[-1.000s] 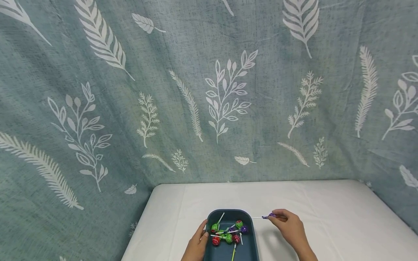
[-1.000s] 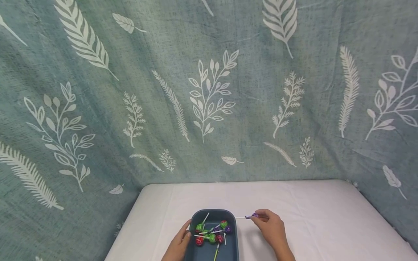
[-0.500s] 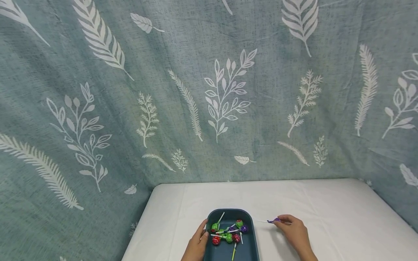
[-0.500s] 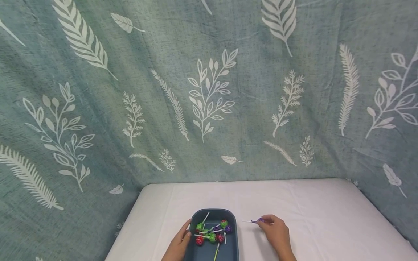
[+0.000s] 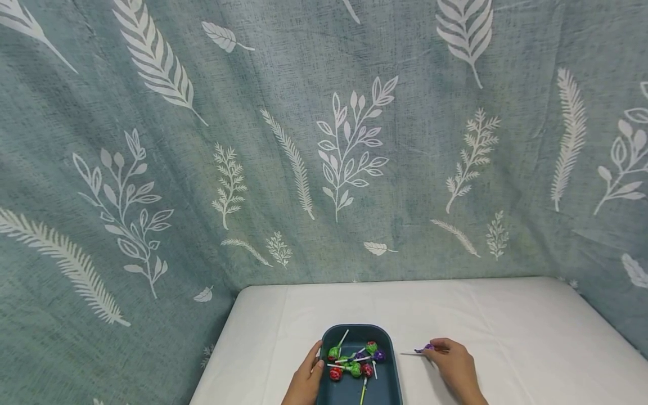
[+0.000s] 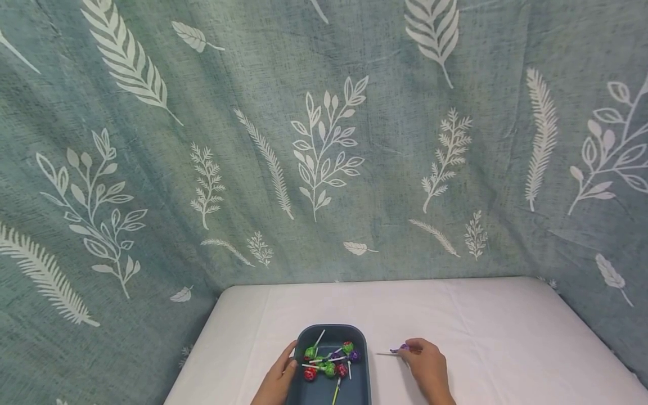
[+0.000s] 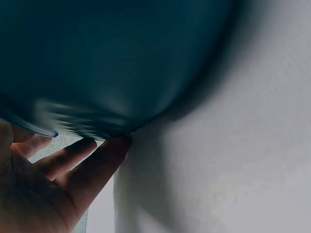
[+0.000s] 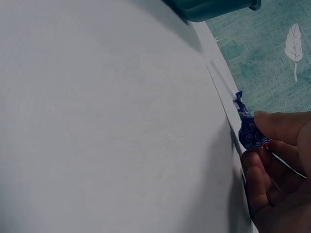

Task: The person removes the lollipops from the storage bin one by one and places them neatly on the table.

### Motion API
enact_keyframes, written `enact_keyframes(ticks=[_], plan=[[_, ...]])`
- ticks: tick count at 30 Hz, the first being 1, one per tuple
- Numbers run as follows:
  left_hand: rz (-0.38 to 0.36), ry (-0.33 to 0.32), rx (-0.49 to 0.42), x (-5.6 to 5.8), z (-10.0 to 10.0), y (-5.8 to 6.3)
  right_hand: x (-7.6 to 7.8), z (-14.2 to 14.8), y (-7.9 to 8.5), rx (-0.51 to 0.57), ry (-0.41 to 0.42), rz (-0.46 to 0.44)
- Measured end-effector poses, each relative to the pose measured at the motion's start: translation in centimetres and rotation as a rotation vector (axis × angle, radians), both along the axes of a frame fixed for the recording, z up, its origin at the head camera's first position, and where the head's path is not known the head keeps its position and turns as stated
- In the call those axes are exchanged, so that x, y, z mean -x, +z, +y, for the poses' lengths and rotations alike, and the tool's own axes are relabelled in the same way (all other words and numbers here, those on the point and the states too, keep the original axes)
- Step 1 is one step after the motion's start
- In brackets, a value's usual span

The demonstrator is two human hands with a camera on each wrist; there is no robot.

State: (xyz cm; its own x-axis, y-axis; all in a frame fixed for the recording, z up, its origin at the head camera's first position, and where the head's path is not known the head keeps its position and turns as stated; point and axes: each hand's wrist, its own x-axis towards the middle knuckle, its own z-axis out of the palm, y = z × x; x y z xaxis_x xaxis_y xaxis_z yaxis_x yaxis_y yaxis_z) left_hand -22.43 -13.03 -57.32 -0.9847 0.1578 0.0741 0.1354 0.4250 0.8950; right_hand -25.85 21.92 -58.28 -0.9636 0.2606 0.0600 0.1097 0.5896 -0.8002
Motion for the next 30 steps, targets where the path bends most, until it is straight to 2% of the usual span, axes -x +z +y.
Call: enact_keyframes(ticks=[12,22,27,30], plan=[[0.004,0.001,-0.004,-0.1,0.0,0.1,0.0,0.3,-0.5,-0.016,0.028,0.008],[0.012,-0.002,0.006,0.0,0.0,0.1,-0.2,-0.1,0.3,0.018,0.012,-0.035],[0.014,0.006,0.008,-0.1,0.1,0.2,-0.2,-0.3,1.0,0.000,-0.008,-0.050],[0.008,0.005,-0.001,-0.3,0.1,0.5,-0.4,-0.5,1.6,-0.024,-0.016,-0.027]])
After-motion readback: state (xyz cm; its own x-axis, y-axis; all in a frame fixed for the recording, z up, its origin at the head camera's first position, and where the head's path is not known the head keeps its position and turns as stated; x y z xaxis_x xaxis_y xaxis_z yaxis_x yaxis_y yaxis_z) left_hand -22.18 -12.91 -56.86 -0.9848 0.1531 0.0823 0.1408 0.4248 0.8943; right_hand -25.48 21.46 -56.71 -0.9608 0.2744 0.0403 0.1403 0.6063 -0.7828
